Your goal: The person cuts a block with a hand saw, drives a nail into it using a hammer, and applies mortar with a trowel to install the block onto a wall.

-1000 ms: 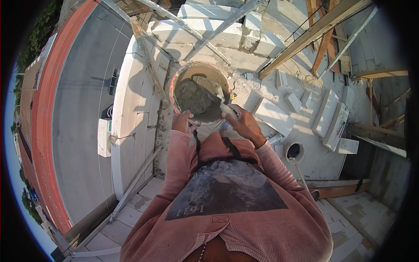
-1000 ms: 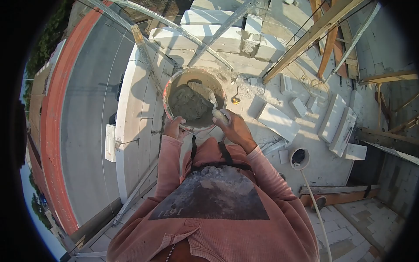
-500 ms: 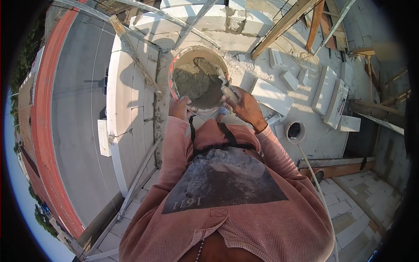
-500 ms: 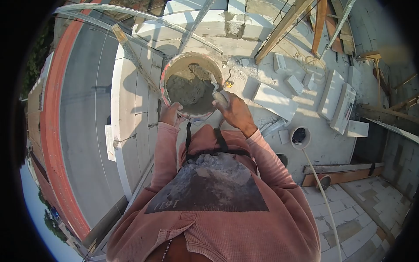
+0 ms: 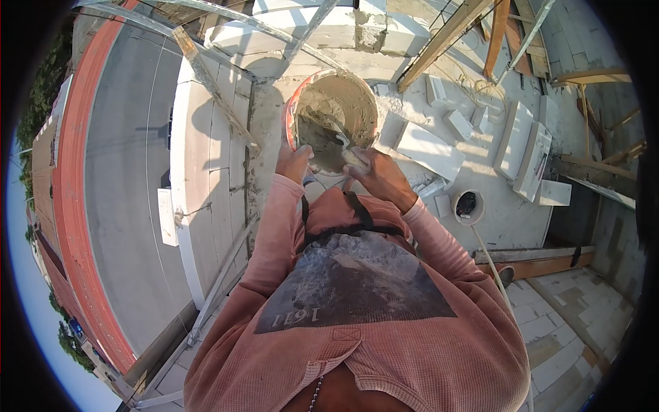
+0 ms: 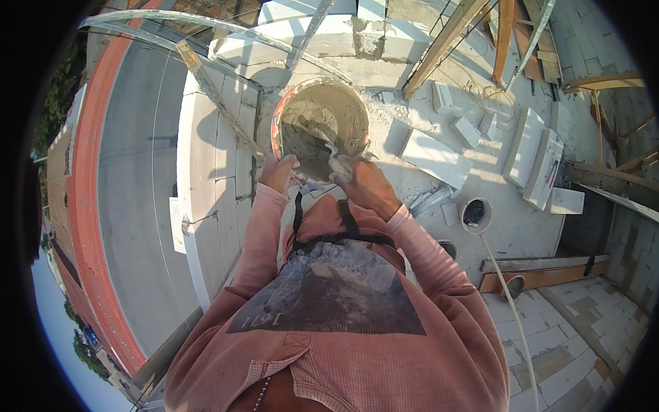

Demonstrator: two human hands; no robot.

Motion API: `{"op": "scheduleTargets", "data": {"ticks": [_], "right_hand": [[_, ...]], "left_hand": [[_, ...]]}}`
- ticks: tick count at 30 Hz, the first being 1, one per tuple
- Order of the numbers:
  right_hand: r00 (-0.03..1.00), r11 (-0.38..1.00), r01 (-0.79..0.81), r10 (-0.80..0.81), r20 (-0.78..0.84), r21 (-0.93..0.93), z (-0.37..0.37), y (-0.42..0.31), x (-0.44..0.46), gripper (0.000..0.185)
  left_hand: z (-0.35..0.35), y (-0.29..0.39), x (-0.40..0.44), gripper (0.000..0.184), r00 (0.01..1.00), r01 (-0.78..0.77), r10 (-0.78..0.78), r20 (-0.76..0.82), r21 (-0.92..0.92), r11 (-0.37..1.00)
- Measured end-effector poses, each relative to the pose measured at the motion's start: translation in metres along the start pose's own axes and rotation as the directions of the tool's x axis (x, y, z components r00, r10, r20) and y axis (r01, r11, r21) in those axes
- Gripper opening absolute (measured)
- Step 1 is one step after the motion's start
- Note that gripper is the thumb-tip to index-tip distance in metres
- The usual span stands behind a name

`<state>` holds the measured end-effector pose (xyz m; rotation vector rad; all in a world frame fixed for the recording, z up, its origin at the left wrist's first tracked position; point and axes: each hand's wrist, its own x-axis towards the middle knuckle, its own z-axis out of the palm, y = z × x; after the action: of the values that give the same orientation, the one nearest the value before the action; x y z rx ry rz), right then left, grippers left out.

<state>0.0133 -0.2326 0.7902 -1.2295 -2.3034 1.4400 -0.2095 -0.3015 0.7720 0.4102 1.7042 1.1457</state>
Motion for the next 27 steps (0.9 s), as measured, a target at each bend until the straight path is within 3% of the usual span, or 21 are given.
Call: {"op": "scheduleTargets", "data": {"ticks": [4, 7, 13, 16, 20, 23, 26, 27], "right_hand": [[0.99, 0.97, -0.136, 0.127, 0.061, 0.199, -0.03, -0.002, -0.006, 0.047], [0.993, 0.979, -0.116, 0.119, -0.01, 0.17, -0.045, -0.01, -0.013, 0.051], [0.984, 0.986, -0.047, 0.019, -0.177, -0.16, -0.031, 0.003, -0.013, 0.047], [0.991, 0.97, -0.062, 0.033, -0.127, -0.234, -0.015, -0.003, -0.016, 0.045], [0.998, 0.996, -0.043, 0.04, -0.038, -0.084, 0.004, -0.017, -0.02, 0.047], [0.998, 0.999, 0.035, -0.035, -0.043, 0.006, 0.008, 0.0, -0.011, 0.05], [0.976, 0.92, -0.208, 0.17, 0.139, 0.332, -0.027, -0.01, -0.01, 0.055], [0.985, 0.914, -0.165, 0.133, 0.11, 0.371, -0.031, -0.005, -0.012, 0.057]], "left_hand": [[-0.003, 0.002, -0.005, 0.041, 0.998, 0.068, -0.069, -0.006, -0.117, 0.991], [-0.007, -0.002, -0.002, 0.042, 0.998, 0.066, -0.063, 0.026, -0.153, 0.986], [-0.008, -0.014, 0.009, 0.041, 0.997, -0.071, 0.072, -0.024, 0.012, 0.997], [-0.004, -0.009, 0.011, 0.042, 0.997, -0.082, 0.081, 0.007, 0.043, 0.996], [0.003, -0.012, 0.01, 0.039, 0.991, -0.137, 0.137, 0.0, 0.036, 0.99], [-0.007, -0.026, 0.019, 0.032, 0.996, -0.087, 0.087, 0.006, 0.021, 0.996], [-0.008, -0.016, 0.013, 0.026, 0.999, 0.008, -0.005, 0.038, -0.098, 0.995], [-0.008, -0.01, 0.008, 0.024, 0.999, 0.04, -0.034, 0.042, -0.152, 0.988]]}}
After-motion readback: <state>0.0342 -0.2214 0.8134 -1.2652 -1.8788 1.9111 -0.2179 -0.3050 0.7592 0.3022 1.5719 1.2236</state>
